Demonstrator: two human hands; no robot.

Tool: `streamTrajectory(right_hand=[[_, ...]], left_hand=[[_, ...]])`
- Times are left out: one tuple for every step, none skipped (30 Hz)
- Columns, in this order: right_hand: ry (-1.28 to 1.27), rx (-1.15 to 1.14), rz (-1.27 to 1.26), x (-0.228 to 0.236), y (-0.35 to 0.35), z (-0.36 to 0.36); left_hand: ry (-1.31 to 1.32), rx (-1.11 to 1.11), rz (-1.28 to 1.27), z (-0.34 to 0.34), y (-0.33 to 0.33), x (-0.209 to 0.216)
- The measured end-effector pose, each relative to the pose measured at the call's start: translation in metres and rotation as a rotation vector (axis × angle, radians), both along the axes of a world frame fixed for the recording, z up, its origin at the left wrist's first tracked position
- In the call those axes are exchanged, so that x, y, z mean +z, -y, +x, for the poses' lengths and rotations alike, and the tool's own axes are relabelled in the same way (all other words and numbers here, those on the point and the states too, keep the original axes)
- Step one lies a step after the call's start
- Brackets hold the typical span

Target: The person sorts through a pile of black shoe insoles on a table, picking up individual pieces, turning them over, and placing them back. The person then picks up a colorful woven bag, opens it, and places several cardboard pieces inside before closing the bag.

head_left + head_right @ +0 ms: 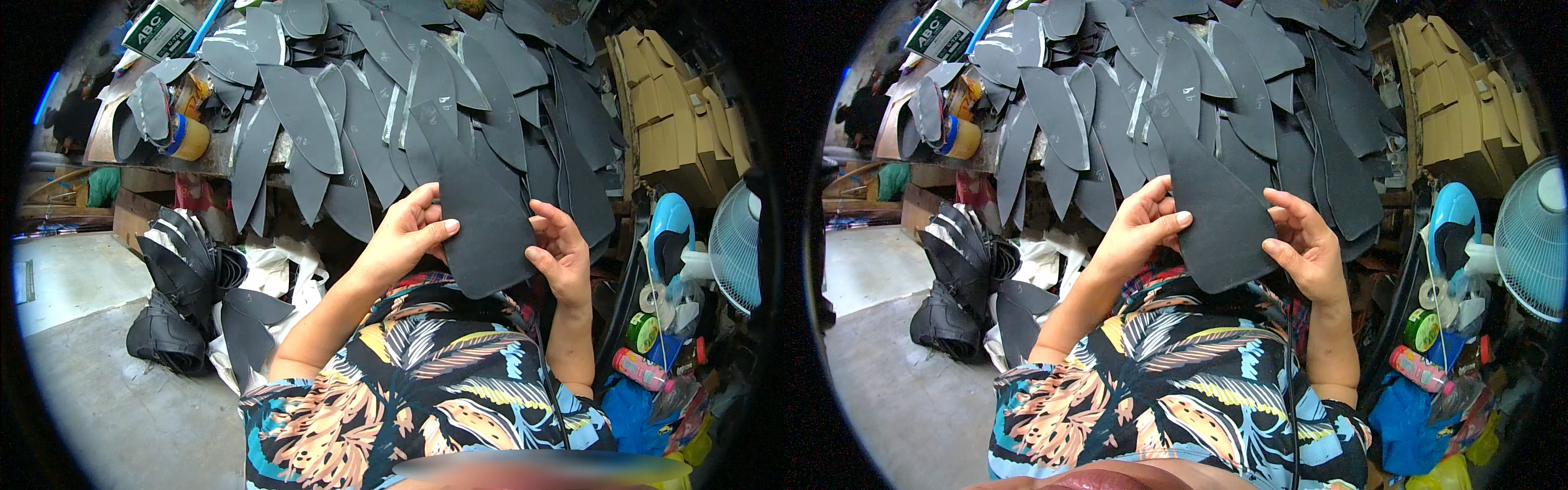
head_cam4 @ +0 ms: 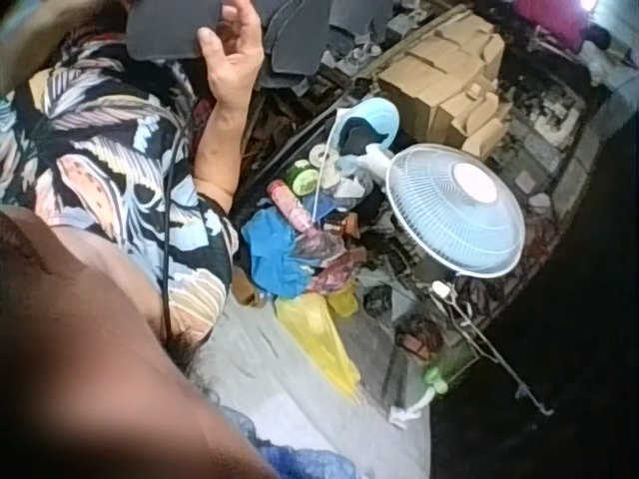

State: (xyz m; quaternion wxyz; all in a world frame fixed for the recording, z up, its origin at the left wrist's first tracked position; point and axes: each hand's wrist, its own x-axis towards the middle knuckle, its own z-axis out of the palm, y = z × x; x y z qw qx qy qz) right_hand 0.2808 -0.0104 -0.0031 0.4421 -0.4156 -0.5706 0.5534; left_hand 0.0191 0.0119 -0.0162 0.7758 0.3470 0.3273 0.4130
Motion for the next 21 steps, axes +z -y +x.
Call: streamTrajectory(right_hand=[[0.011,-0.005,0.005,0.001,0.0,-0.001],[0.022,-0.007,0.007,0.003,0.0,-0.002],[0.036,-0.006,0.007,0.004,0.0,-0.003],[0.04,-0.006,0.01,0.004,0.0,-0.004],[-0.036,0.028,-0.014,0.004,-0.002,-0.006],[-0.069,0.033,-0.027,0.003,-0.002,-0.007],[-0.103,0.029,-0.054,0.002,-0.003,-0.008],[-0.121,0.02,-0.099,0.002,-0.003,-0.008],[-0.134,0.011,-0.155,0.0,-0.004,-0.007],[-0.173,0.056,-0.182,-0.001,-0.005,-0.006],[-0.199,0.108,-0.225,-0.001,-0.007,-0.003],[-0.224,0.162,-0.269,-0.002,-0.008,0.0],[-0.287,0.257,-0.338,-0.001,-0.008,0.003],[-0.202,0.252,-0.42,0.0,-0.008,0.005],[-0.165,0.259,-0.402,-0.001,-0.006,0.004],[-0.124,0.266,-0.383,-0.001,-0.006,0.004],[-0.112,0.265,-0.367,0.0,-0.004,0.003],[-0.079,0.233,-0.364,0.001,-0.003,0.001],[-0.053,0.201,-0.355,0.002,-0.002,-0.001],[-0.025,0.163,-0.331,0.004,-0.002,-0.003],[-0.001,0.134,-0.352,0.005,-0.003,-0.005]], left_hand=[[0.012,0.002,-0.006,0.0,0.0,0.001],[0.032,0.002,-0.004,0.0,0.001,0.002],[0.02,-0.007,-0.004,0.0,0.001,0.002],[0.015,-0.019,0.004,0.0,0.002,0.003],[0.013,-0.02,0.02,0.0,0.003,0.004],[0.028,-0.02,0.035,0.002,0.004,0.004],[0.025,-0.017,0.056,0.003,0.004,0.004],[0.019,-0.005,0.078,0.004,0.005,0.004],[0.016,0.016,0.107,0.004,0.005,0.004],[0.01,0.045,0.115,0.005,0.005,0.003],[0.004,0.078,0.119,0.006,0.004,0.002],[-0.001,0.114,0.124,0.007,0.004,0.001],[0.005,0.139,0.108,0.007,0.003,0.0],[0.019,0.13,0.121,0.008,0.003,-0.001],[0.036,0.118,0.125,0.008,0.004,-0.002],[0.053,0.105,0.131,0.009,0.004,-0.002],[0.073,0.064,0.154,0.01,0.003,-0.003],[0.105,0.038,0.164,0.011,0.004,-0.003],[0.057,0.034,0.186,0.011,0.004,-0.003],[0.006,0.02,0.207,0.01,0.004,-0.003],[-0.023,0.019,0.221,0.008,0.004,-0.003]])
